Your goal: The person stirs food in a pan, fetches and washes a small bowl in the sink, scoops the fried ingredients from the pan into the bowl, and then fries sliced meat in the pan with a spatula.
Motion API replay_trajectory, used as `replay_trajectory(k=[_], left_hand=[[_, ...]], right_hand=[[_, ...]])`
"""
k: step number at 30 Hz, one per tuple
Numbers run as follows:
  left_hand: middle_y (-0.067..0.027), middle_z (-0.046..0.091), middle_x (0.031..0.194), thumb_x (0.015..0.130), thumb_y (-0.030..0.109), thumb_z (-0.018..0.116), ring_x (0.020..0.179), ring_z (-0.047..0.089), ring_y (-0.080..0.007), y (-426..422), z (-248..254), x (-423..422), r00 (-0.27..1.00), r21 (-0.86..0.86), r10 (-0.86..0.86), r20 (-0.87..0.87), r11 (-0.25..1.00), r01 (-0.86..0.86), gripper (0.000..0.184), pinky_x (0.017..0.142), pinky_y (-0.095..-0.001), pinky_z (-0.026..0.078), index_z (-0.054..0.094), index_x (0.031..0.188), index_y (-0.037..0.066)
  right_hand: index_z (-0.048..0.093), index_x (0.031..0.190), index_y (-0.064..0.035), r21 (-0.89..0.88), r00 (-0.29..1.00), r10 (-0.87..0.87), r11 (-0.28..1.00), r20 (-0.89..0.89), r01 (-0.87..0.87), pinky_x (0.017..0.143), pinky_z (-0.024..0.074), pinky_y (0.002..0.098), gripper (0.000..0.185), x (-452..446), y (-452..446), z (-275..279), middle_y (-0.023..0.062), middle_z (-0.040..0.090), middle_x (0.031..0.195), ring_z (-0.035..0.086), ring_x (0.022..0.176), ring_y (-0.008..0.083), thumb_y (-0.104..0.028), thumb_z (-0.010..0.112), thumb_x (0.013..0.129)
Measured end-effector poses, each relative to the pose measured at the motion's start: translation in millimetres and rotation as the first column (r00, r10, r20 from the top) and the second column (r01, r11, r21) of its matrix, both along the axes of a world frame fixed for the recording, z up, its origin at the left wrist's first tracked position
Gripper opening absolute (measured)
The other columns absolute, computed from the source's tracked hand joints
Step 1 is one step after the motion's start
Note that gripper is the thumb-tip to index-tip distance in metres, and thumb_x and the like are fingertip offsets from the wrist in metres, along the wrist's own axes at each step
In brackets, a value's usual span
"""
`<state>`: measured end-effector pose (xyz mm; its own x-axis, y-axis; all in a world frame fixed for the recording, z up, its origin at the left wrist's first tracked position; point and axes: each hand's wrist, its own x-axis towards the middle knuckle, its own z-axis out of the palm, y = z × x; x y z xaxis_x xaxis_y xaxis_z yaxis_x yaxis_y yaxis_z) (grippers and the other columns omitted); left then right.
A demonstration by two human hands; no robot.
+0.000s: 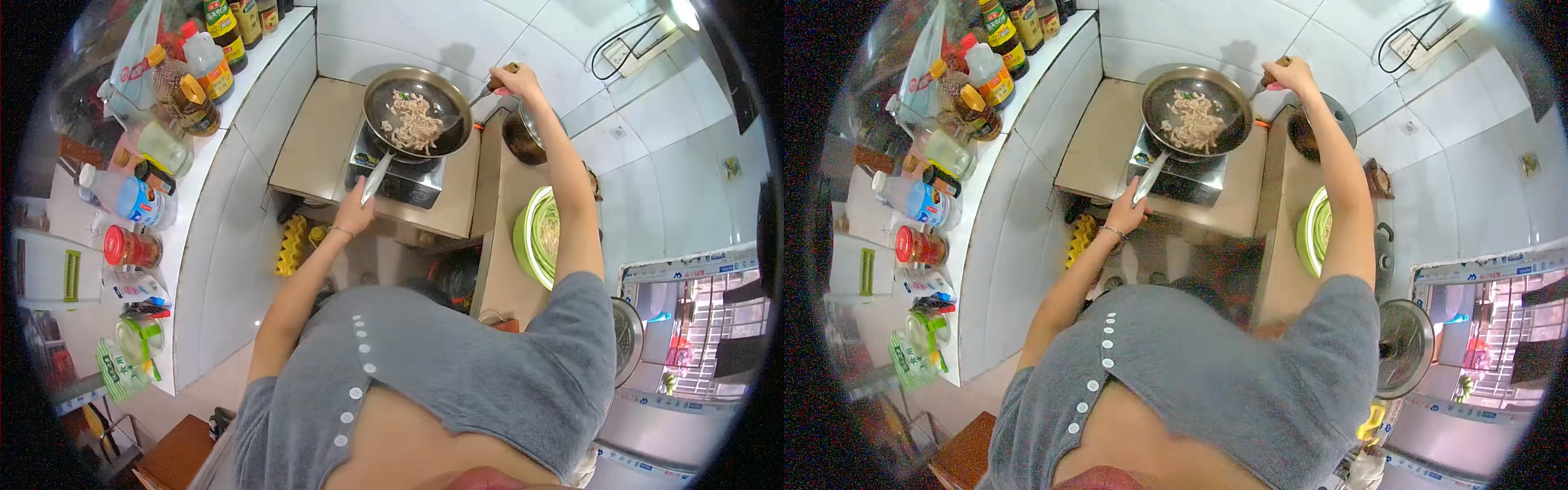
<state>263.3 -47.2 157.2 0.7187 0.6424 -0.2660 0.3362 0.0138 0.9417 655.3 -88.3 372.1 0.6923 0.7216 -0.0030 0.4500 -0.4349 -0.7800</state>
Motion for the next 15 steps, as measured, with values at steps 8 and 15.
replay_trajectory(k=[8, 15], left_hand=[[-0.0217, 0.06, 0.104, 0.084, 0.018, 0.053, 0.084, 0.064, -0.0264, 3.5, -26.1, 8.6, 1.0, 0.303, 0.024, 0.005, 0.953, -0.024, 0.054, 0.075, -0.0342, 0.049, 0.037, 0.133, 0.003], [-0.0263, 0.052, 0.118, 0.082, 0.021, 0.051, 0.111, 0.049, -0.0389, 6.8, -18.1, 6.5, 0.998, 0.302, 0.004, 0.062, 0.953, -0.022, 0.052, 0.094, -0.0388, 0.04, 0.042, 0.127, -0.002]], right_hand=[[0.063, 0.08, 0.0077, -0.187, 0.997, 0.052, 0.98, -0.055, -0.062, 0.054, 0.0542, 0.0236, 0.043, 21.6, -15.3, -6.1, 0.0133, 0.065, 0.075, 0.065, 0.06, 0.0182, -0.034, 0.071, 0.072], [0.058, 0.091, 0.0106, 0.258, 0.943, 0.086, 0.966, -0.321, -0.001, 0.059, 0.0543, 0.0259, 0.041, -78.8, -31.2, -81.7, 0.0175, 0.065, 0.082, 0.066, 0.066, 0.0198, -0.023, 0.074, 0.074]])
